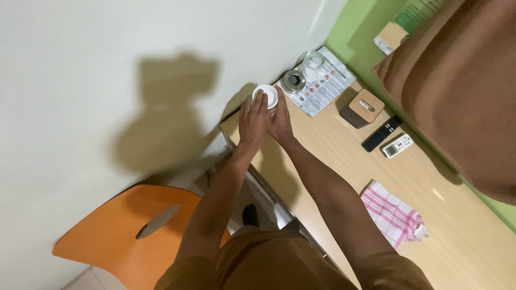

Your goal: The person wipes a wooden bedside table with a pink and white striped cloth, then moves to a larger desk and wipes its surface. They reposition a remote control, a small white device, and a glass pitcher while cleaning.

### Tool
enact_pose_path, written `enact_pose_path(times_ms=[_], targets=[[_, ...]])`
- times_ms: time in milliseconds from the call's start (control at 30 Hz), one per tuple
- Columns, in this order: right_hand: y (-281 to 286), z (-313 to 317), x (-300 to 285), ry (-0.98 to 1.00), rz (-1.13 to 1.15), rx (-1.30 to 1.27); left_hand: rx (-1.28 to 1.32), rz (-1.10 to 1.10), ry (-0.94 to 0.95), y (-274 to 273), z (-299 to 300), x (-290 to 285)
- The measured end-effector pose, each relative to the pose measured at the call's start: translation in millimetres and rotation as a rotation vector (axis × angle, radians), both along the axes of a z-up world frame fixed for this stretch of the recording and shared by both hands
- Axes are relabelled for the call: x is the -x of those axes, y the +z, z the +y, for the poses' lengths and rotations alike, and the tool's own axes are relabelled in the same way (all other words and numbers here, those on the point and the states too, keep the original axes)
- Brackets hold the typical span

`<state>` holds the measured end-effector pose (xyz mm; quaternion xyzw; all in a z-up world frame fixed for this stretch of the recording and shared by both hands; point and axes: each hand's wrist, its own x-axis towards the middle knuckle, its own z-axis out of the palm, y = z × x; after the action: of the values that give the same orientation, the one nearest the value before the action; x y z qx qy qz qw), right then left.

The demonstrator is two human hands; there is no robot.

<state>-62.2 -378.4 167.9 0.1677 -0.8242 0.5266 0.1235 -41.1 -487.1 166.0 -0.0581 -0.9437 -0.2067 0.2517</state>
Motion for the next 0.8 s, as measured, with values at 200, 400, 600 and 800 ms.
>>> enact_pose_path(times_ms=[200,400,600,800], targets=[[1.2,44.4,-11.6,-0.06,-0.011,0.036,-0.009,0.027,-0.087,-0.2,43.2,-4.1],[13.4,88.2,-31.0,-0.172,-0.02,-0.007,0.042,0.001,-0.161,5.1,87.4,-11.7],[2.9,143.4,-43.0,-0.228,-0.033,0.002,0.013,0.001,-0.239,17.2,137.2,-22.7],[12.6,181.7,-53.3,-0.282,0.007,-0.024,-0.024,0.035,-0.312,16.7,176.8,-23.1]])
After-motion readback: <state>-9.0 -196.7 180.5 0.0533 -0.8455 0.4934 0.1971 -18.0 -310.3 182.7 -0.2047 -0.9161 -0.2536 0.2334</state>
